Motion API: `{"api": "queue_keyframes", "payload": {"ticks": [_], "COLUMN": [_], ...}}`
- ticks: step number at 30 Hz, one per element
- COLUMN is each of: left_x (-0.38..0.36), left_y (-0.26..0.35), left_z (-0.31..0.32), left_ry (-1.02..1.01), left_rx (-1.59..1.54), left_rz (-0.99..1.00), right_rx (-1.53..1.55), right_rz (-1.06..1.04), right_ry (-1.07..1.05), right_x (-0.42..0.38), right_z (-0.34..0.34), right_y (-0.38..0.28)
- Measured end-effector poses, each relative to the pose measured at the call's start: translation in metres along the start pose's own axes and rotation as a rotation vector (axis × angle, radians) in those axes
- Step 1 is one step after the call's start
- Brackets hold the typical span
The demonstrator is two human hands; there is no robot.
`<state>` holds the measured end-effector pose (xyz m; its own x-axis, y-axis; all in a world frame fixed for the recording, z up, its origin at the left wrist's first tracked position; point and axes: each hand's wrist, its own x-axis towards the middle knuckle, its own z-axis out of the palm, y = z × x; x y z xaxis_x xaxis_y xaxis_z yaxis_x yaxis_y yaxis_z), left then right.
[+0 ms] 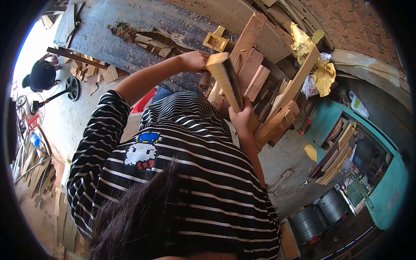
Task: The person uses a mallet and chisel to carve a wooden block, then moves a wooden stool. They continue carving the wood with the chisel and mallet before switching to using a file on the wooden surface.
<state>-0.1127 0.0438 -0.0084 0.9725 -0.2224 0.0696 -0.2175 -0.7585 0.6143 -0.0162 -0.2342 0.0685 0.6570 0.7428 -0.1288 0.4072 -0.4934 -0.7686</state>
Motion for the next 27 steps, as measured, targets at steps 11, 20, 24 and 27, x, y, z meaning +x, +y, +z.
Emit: {"api": "queue_keyframes", "payload": {"ticks": [11,20,24,27], "left_x": [0.013,-0.002,-0.011,-0.009], "left_y": [0.023,0.006,0.003,0.017], "left_z": [0.002,-0.012,-0.019,-0.023], "left_ry": [0.461,1.053,1.046,0.792], "left_rx": [-0.290,-0.806,-0.829,-0.662], "left_rz": [-0.146,-0.652,-0.525,-0.395], "right_rx": [0.283,0.422,0.357,0.289], "right_rz": [0.347,0.468,0.458,0.447], "right_ry": [0.120,0.127,0.126,0.127], "right_x": [-0.009,-0.010,-0.011,-0.013], "right_z": [0.008,0.006,0.004,0.006], "right_y": [0.022,0.003,-0.008,-0.010]}}
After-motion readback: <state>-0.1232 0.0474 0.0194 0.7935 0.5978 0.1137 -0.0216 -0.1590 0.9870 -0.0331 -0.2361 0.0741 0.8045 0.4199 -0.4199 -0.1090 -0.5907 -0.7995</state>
